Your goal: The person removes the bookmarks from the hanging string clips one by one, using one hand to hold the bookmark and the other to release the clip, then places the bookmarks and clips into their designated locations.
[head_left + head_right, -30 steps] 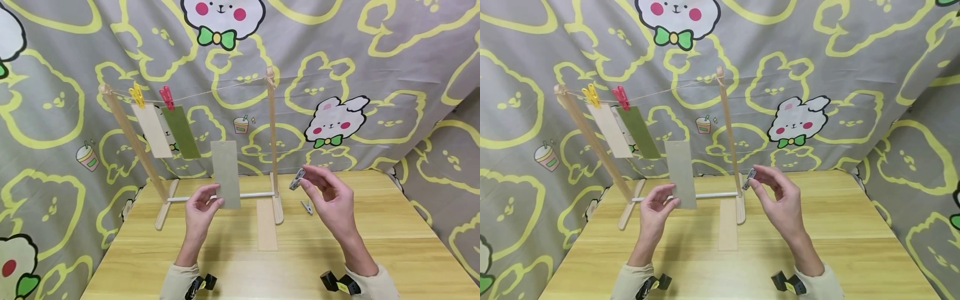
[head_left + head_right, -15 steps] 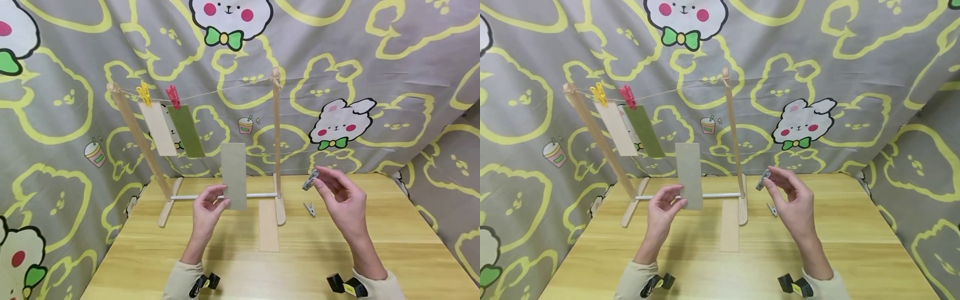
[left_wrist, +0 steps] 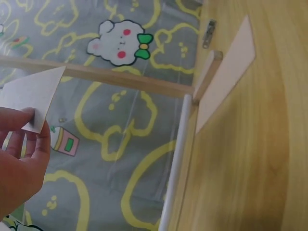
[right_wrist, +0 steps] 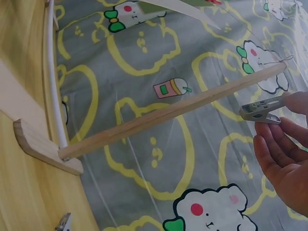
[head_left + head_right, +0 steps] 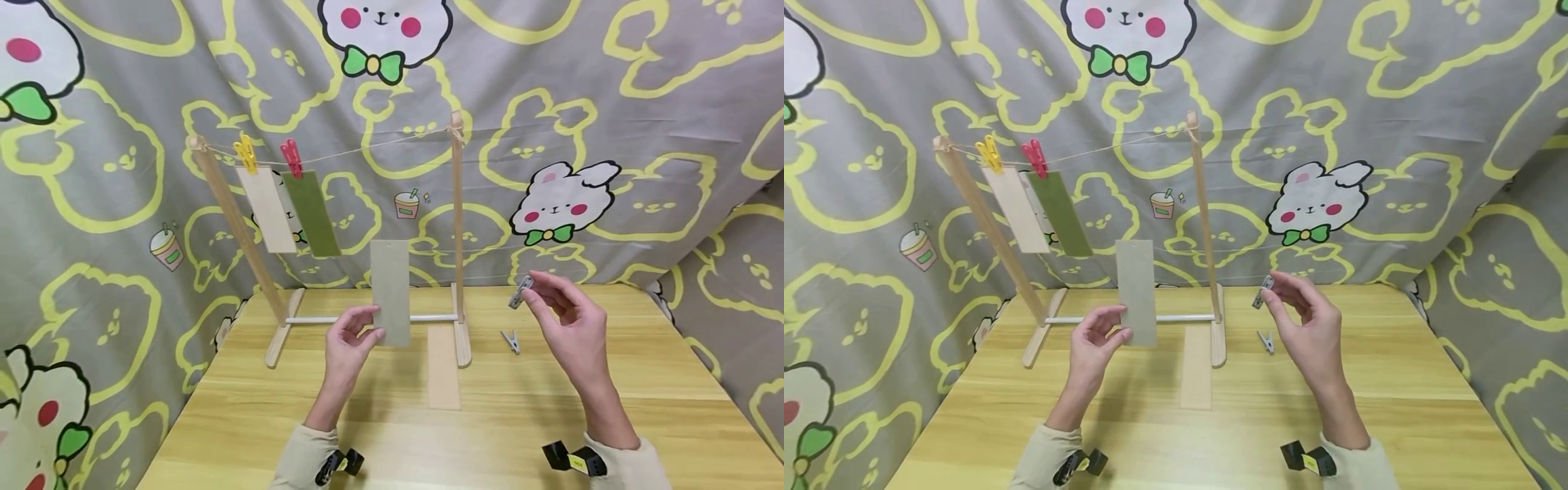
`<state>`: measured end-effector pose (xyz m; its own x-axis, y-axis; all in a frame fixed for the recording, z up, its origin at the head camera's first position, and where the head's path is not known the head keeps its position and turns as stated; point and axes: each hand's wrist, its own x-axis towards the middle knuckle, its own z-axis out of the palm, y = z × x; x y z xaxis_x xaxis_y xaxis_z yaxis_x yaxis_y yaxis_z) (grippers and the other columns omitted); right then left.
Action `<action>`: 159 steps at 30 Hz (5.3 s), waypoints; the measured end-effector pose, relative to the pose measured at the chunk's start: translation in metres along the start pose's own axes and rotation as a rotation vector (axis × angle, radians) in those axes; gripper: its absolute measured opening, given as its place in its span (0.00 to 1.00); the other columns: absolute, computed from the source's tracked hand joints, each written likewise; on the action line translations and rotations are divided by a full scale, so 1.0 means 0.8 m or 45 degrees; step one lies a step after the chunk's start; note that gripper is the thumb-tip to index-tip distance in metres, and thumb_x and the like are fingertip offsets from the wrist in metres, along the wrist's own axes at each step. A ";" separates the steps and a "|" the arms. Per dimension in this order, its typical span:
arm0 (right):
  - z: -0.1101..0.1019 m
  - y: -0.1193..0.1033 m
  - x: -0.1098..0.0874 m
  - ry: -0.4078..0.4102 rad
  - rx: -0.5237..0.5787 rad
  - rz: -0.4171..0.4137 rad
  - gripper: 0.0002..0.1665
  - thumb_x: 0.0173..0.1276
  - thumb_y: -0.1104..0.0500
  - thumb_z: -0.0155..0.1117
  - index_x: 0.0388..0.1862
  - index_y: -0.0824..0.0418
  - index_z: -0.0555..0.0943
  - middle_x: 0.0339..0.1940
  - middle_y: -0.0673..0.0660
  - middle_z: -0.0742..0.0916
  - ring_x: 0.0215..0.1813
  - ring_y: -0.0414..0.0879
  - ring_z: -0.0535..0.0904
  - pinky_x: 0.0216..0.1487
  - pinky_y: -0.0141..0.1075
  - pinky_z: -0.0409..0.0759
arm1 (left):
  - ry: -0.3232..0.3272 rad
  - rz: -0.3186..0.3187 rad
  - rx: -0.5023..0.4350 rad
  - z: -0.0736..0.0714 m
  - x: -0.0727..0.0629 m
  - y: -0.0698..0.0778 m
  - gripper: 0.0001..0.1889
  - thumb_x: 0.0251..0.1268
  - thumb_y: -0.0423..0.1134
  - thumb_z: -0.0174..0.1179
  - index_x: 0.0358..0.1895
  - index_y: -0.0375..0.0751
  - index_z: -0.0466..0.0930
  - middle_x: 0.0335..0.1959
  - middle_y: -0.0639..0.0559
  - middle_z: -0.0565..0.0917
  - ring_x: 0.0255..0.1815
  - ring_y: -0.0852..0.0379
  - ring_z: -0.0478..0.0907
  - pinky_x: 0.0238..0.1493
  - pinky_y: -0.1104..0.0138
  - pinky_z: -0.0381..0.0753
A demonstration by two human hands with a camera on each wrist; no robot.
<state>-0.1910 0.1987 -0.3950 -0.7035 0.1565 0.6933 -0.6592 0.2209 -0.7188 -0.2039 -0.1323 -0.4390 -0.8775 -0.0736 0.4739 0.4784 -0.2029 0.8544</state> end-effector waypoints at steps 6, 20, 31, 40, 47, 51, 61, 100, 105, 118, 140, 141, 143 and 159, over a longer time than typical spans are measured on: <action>0.000 0.013 -0.005 -0.029 -0.042 0.081 0.21 0.66 0.76 0.68 0.58 0.70 0.83 0.47 0.62 0.86 0.47 0.40 0.84 0.51 0.24 0.81 | 0.002 -0.038 0.012 -0.003 -0.003 -0.005 0.22 0.49 0.09 0.64 0.51 0.15 0.76 0.45 0.46 0.88 0.44 0.56 0.84 0.46 0.66 0.87; -0.005 0.032 -0.014 -0.074 -0.166 0.155 0.19 0.68 0.70 0.70 0.58 0.66 0.84 0.46 0.59 0.87 0.46 0.39 0.84 0.50 0.21 0.80 | 0.020 -0.129 0.047 -0.005 -0.014 -0.017 0.22 0.49 0.10 0.64 0.51 0.18 0.78 0.46 0.34 0.87 0.42 0.56 0.83 0.44 0.68 0.87; -0.012 0.045 -0.014 -0.083 -0.248 0.158 0.17 0.68 0.67 0.71 0.55 0.66 0.85 0.44 0.56 0.88 0.44 0.38 0.84 0.50 0.21 0.80 | 0.055 -0.154 0.066 -0.008 -0.017 -0.019 0.22 0.48 0.09 0.64 0.51 0.19 0.79 0.48 0.32 0.86 0.41 0.56 0.83 0.43 0.68 0.86; -0.018 0.049 -0.017 -0.067 -0.289 0.165 0.18 0.67 0.68 0.72 0.56 0.65 0.85 0.45 0.60 0.88 0.44 0.34 0.83 0.51 0.19 0.79 | 0.036 -0.183 0.086 -0.010 -0.020 -0.023 0.22 0.48 0.09 0.63 0.51 0.20 0.80 0.48 0.32 0.86 0.41 0.54 0.83 0.43 0.68 0.87; -0.020 0.055 -0.019 -0.078 -0.324 0.171 0.19 0.67 0.67 0.72 0.56 0.65 0.85 0.45 0.60 0.88 0.44 0.33 0.82 0.50 0.18 0.78 | 0.035 -0.215 0.101 -0.012 -0.022 -0.027 0.22 0.49 0.09 0.63 0.51 0.22 0.80 0.49 0.29 0.85 0.42 0.55 0.83 0.43 0.68 0.87; -0.019 0.060 -0.020 -0.072 -0.337 0.188 0.19 0.67 0.67 0.72 0.57 0.64 0.85 0.46 0.60 0.88 0.44 0.32 0.82 0.49 0.18 0.78 | 0.043 -0.257 0.116 -0.014 -0.023 -0.029 0.22 0.49 0.09 0.63 0.51 0.23 0.81 0.50 0.30 0.85 0.42 0.55 0.82 0.42 0.69 0.87; -0.019 0.069 -0.025 -0.051 -0.414 0.220 0.18 0.67 0.68 0.72 0.55 0.67 0.85 0.45 0.61 0.88 0.42 0.29 0.80 0.47 0.15 0.76 | 0.050 -0.308 0.136 -0.017 -0.026 -0.034 0.22 0.50 0.10 0.63 0.51 0.24 0.81 0.52 0.32 0.84 0.44 0.55 0.80 0.41 0.72 0.85; -0.032 0.095 -0.025 -0.144 -0.665 0.303 0.17 0.71 0.55 0.71 0.51 0.66 0.86 0.38 0.58 0.89 0.38 0.25 0.78 0.42 0.15 0.77 | 0.047 -0.394 0.273 -0.021 -0.038 -0.053 0.21 0.51 0.12 0.64 0.51 0.27 0.83 0.53 0.34 0.85 0.45 0.53 0.81 0.42 0.73 0.83; -0.034 0.098 -0.024 -0.157 -0.690 0.297 0.17 0.71 0.55 0.71 0.50 0.67 0.86 0.37 0.58 0.89 0.38 0.28 0.79 0.40 0.15 0.76 | 0.037 -0.420 0.246 -0.022 -0.039 -0.053 0.22 0.51 0.12 0.64 0.52 0.27 0.82 0.54 0.33 0.85 0.46 0.51 0.81 0.43 0.72 0.84; -0.041 0.110 -0.023 -0.217 -0.730 0.340 0.19 0.72 0.52 0.70 0.51 0.67 0.86 0.39 0.59 0.89 0.38 0.35 0.80 0.37 0.14 0.74 | 0.022 -0.444 0.269 -0.025 -0.043 -0.058 0.22 0.52 0.13 0.64 0.53 0.23 0.81 0.54 0.32 0.84 0.46 0.48 0.81 0.45 0.71 0.84; -0.050 0.137 -0.018 -0.304 -0.786 0.386 0.20 0.72 0.52 0.69 0.50 0.69 0.85 0.38 0.61 0.89 0.39 0.55 0.85 0.34 0.22 0.75 | -0.059 -0.532 0.332 -0.030 -0.054 -0.060 0.23 0.50 0.12 0.65 0.52 0.24 0.81 0.53 0.31 0.83 0.46 0.42 0.82 0.44 0.72 0.84; -0.051 0.138 -0.018 -0.307 -0.790 0.390 0.21 0.72 0.52 0.69 0.50 0.69 0.85 0.38 0.61 0.89 0.40 0.55 0.85 0.34 0.24 0.76 | -0.068 -0.531 0.332 -0.030 -0.055 -0.060 0.23 0.50 0.12 0.65 0.52 0.24 0.80 0.53 0.30 0.83 0.46 0.42 0.82 0.44 0.72 0.84; -0.051 0.140 -0.017 -0.313 -0.801 0.400 0.21 0.72 0.51 0.69 0.50 0.69 0.85 0.38 0.61 0.89 0.40 0.55 0.85 0.34 0.26 0.77 | -0.072 -0.544 0.332 -0.030 -0.056 -0.062 0.23 0.49 0.12 0.66 0.52 0.24 0.81 0.53 0.31 0.83 0.46 0.42 0.81 0.44 0.72 0.84; -0.056 0.155 -0.020 -0.345 -0.824 0.418 0.21 0.73 0.53 0.68 0.49 0.72 0.85 0.37 0.63 0.88 0.39 0.56 0.85 0.33 0.33 0.79 | -0.124 -0.634 0.328 -0.029 -0.056 -0.062 0.23 0.51 0.13 0.66 0.54 0.24 0.81 0.57 0.33 0.81 0.46 0.48 0.80 0.42 0.73 0.84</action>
<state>-0.2494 0.2666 -0.4932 -0.9313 0.0890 0.3532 -0.1776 0.7356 -0.6537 -0.1888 -0.1418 -0.5076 -0.9980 0.0625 0.0075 0.0110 0.0559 0.9984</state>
